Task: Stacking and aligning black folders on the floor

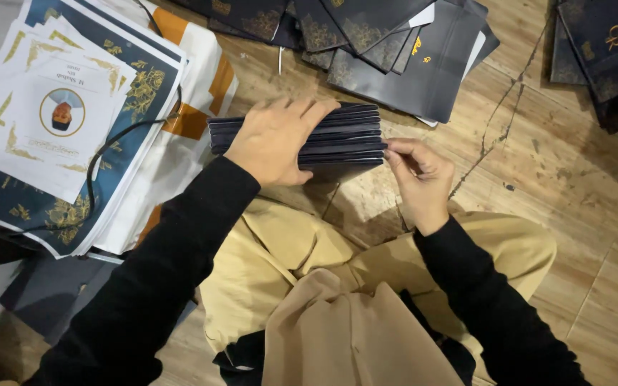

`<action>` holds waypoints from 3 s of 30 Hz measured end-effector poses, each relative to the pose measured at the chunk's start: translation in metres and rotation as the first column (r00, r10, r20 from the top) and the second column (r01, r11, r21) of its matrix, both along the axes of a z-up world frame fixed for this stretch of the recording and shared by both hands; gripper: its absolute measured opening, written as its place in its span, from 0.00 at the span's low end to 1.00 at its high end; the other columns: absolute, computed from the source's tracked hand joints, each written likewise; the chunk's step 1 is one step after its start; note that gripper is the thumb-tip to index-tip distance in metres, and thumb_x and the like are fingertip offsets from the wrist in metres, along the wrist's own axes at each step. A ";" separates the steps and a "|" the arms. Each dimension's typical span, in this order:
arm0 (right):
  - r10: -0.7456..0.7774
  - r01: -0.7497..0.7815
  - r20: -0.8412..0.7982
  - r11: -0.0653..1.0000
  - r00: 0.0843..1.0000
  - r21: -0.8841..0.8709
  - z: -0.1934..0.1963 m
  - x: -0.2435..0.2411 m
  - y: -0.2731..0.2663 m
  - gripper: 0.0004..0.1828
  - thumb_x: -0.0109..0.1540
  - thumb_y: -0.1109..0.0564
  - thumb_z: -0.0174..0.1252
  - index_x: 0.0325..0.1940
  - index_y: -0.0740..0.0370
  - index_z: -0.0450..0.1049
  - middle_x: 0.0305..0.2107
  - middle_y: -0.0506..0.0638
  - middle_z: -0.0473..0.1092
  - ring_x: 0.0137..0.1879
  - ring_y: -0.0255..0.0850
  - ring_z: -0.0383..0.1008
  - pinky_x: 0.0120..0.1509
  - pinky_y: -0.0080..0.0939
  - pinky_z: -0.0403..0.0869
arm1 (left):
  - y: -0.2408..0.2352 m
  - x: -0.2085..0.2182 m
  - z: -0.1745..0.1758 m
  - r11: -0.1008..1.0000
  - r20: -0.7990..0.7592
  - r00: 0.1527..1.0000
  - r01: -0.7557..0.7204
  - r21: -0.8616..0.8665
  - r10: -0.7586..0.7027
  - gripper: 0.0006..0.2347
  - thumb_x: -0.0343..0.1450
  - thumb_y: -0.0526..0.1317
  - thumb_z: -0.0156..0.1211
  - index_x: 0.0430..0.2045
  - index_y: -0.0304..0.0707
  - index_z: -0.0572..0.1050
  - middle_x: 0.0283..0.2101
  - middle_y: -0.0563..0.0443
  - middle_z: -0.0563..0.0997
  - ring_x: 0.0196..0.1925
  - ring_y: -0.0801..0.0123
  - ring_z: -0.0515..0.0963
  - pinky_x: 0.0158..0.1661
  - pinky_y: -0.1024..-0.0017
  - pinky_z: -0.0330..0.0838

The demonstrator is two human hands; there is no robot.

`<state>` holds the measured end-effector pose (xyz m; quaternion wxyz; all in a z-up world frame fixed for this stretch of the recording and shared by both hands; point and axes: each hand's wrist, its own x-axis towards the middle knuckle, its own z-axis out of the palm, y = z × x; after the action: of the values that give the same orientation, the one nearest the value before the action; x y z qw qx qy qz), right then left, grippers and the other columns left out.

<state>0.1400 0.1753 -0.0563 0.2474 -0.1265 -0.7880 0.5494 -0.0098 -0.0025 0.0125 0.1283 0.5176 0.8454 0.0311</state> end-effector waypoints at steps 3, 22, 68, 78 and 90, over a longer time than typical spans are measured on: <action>0.039 -0.039 -0.002 0.998 0.999 0.052 0.011 0.004 -0.001 0.04 0.56 0.71 0.57 0.35 0.70 0.72 0.32 0.59 0.72 0.39 0.39 0.71 0.44 0.36 0.72 | -0.001 0.003 -0.006 0.999 -0.048 0.999 0.000 0.049 0.002 0.41 0.48 0.54 0.69 0.55 0.49 0.54 0.46 0.51 0.69 0.44 0.58 0.71 0.41 0.59 0.66; 0.527 -0.260 0.077 0.282 0.846 0.923 0.055 -0.025 0.051 0.18 0.55 0.58 0.50 0.49 0.50 0.71 0.46 0.58 0.64 0.43 0.50 0.68 0.39 0.42 0.68 | 0.000 0.000 -0.007 0.999 0.051 0.999 0.001 0.047 -0.004 0.41 0.48 0.50 0.69 0.55 0.48 0.53 0.46 0.49 0.69 0.44 0.56 0.71 0.41 0.57 0.66; 0.679 -0.413 0.222 0.131 0.700 0.901 0.048 -0.072 0.015 0.23 0.62 0.44 0.51 0.60 0.49 0.60 0.57 0.62 0.56 0.53 0.56 0.65 0.53 0.51 0.70 | -0.067 -0.020 -0.018 0.861 -0.526 0.767 0.494 0.117 -0.368 0.34 0.60 0.63 0.51 0.58 0.52 0.54 0.61 0.48 0.58 0.56 0.58 0.65 0.47 0.63 0.64; 0.668 -0.414 0.227 0.133 0.709 0.900 0.047 -0.064 0.015 0.25 0.60 0.46 0.55 0.60 0.46 0.58 0.57 0.60 0.56 0.53 0.56 0.65 0.52 0.52 0.71 | -0.092 -0.033 -0.012 0.838 -0.467 0.754 0.543 0.048 -0.462 0.35 0.60 0.68 0.43 0.59 0.56 0.52 0.63 0.51 0.55 0.59 0.55 0.62 0.52 0.58 0.62; 0.701 -0.402 0.183 0.161 0.689 0.901 0.046 -0.066 0.015 0.24 0.60 0.46 0.53 0.60 0.48 0.60 0.56 0.63 0.56 0.53 0.57 0.64 0.54 0.52 0.69 | -0.141 -0.041 0.013 0.845 -0.609 0.656 0.533 -0.044 -0.446 0.32 0.60 0.65 0.45 0.58 0.54 0.57 0.61 0.51 0.60 0.57 0.59 0.64 0.57 0.59 0.55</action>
<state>0.0742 0.1900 -0.0108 0.1607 0.4045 -0.8947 0.1005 -0.0504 -0.1437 0.0252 -0.1772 0.7162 0.6658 -0.1110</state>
